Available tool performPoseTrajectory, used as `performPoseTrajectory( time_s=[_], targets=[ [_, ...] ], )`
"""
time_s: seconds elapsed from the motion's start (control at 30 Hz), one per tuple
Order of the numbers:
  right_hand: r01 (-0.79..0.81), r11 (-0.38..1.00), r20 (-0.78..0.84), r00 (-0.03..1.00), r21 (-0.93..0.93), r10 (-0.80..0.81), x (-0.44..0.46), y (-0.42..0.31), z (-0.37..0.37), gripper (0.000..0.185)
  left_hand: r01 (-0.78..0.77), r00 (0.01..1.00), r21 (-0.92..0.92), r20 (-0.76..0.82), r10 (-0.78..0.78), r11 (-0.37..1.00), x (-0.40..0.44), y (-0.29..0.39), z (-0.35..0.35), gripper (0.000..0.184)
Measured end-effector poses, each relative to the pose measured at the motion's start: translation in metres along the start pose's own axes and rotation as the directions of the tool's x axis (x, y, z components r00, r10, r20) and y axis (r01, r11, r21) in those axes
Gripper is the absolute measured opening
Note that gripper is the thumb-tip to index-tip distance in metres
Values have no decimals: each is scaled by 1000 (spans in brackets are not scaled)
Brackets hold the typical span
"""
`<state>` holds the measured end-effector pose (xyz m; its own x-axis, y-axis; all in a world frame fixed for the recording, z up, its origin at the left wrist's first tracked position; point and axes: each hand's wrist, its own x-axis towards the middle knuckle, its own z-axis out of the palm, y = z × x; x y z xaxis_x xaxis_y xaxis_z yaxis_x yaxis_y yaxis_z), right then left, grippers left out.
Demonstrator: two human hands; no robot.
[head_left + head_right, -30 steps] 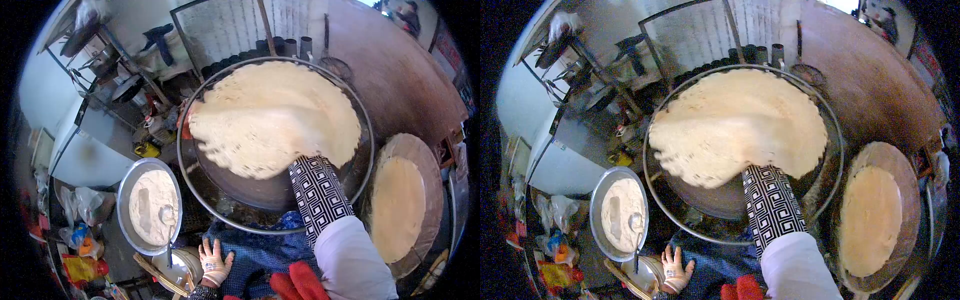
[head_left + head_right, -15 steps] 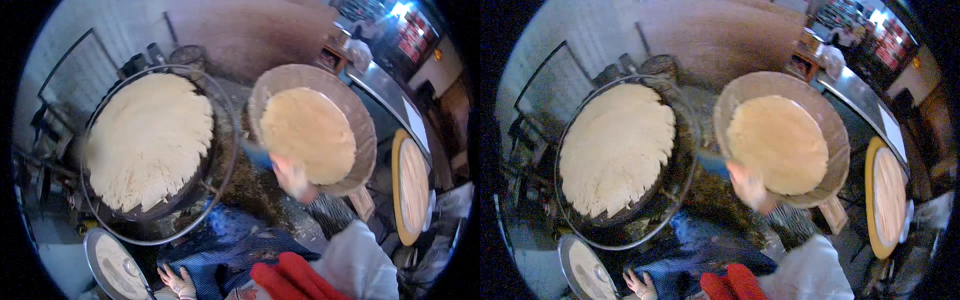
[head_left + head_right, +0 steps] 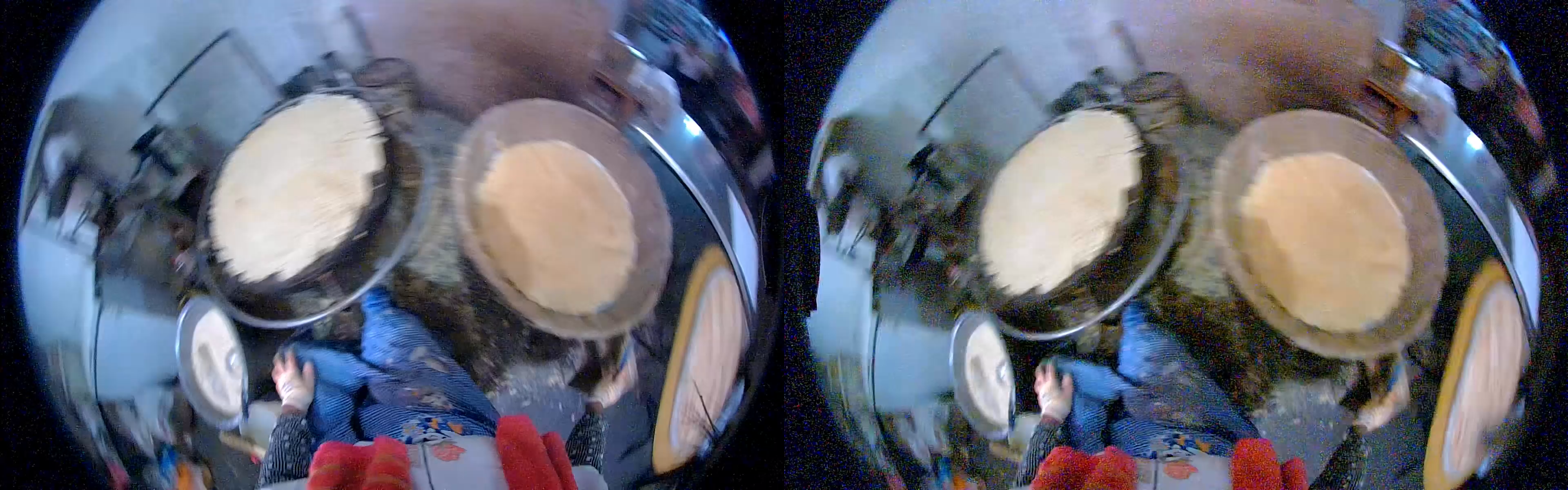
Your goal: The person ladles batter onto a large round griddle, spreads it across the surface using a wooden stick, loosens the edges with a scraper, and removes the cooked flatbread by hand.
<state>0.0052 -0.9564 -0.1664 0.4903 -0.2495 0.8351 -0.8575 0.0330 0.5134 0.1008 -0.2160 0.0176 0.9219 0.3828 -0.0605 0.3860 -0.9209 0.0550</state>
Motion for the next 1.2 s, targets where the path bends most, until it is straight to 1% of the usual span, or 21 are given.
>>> performPoseTrajectory(
  time_s=[0.03,0.07,0.13,0.17,0.3,0.33,0.37,0.5,0.53,0.6,0.63,0.7,0.73,0.8,0.83,0.9,0.97,1.0,1.03,1.1,1.2],
  targets=[
    [-114,886,474,871,450,-129,-17,-18,9,45,77,997,13,28,-77,997,0,10,-6,64],
    [-370,620,704,533,692,-469,-31,-34,12,47,46,999,6,0,-46,999,2,8,-2,63],
    [19,791,615,618,611,-490,-44,-70,-3,53,65,995,-55,-74,-69,996,-1,9,-8,61],
    [82,816,561,687,572,-462,-44,-76,-7,57,48,988,-87,-141,-61,995,0,5,-6,61],
    [-76,846,779,441,527,-446,-2,-67,-34,60,-109,912,9,-398,104,994,27,-1,-32,62],
    [14,852,715,537,523,-448,-18,-67,-9,60,-145,883,45,-444,150,988,41,1,-48,61],
    [-174,840,776,512,514,-368,9,-50,-33,57,-183,858,79,-475,198,980,58,1,-64,61],
    [-290,723,722,566,627,-399,-1,-40,-58,49,-130,850,34,-511,129,991,121,-27,-100,56],
    [-405,380,555,599,832,-577,-26,-46,-41,41,-137,852,64,-501,150,989,136,-46,-101,56],
    [-582,184,527,501,792,-687,-68,-78,-69,28,-120,871,182,-453,191,976,161,-82,-100,59],
    [-590,-75,391,620,804,-681,-44,-78,-136,27,-92,896,240,-403,185,966,171,-98,-99,64],
    [-849,-206,298,383,487,-874,40,-81,-255,24,-8,921,269,-374,112,963,187,-122,-91,67],
    [-939,-175,241,251,298,-938,81,-82,-315,24,41,931,278,-360,65,960,195,-135,-87,71],
    [-981,-125,-8,125,150,-992,153,-93,-411,30,54,935,268,-351,46,962,205,-146,-92,76],
    [-977,-110,-142,84,182,-986,183,-99,-453,34,37,934,274,-351,64,961,210,-151,-95,78],
    [-899,-336,-371,222,281,-902,218,-102,-527,28,0,953,304,-290,92,953,215,-152,-102,83],
    [-488,-757,-559,512,435,-652,223,-118,-582,27,-57,966,334,-221,137,941,219,-152,-102,85],
    [-145,-906,-698,593,398,-401,239,-123,-610,29,-133,937,347,-263,232,928,220,-154,-95,78],
    [-1,-946,-734,631,324,-252,249,-131,-637,31,-162,948,293,-220,231,942,220,-154,-87,72],
    [226,-880,-809,534,418,-246,253,-150,-670,49,-219,960,181,-135,244,959,218,-143,-71,61],
    [383,-737,-827,338,557,-449,252,-184,-690,59,-361,907,154,-172,385,920,215,-121,-41,35]
  ],
)
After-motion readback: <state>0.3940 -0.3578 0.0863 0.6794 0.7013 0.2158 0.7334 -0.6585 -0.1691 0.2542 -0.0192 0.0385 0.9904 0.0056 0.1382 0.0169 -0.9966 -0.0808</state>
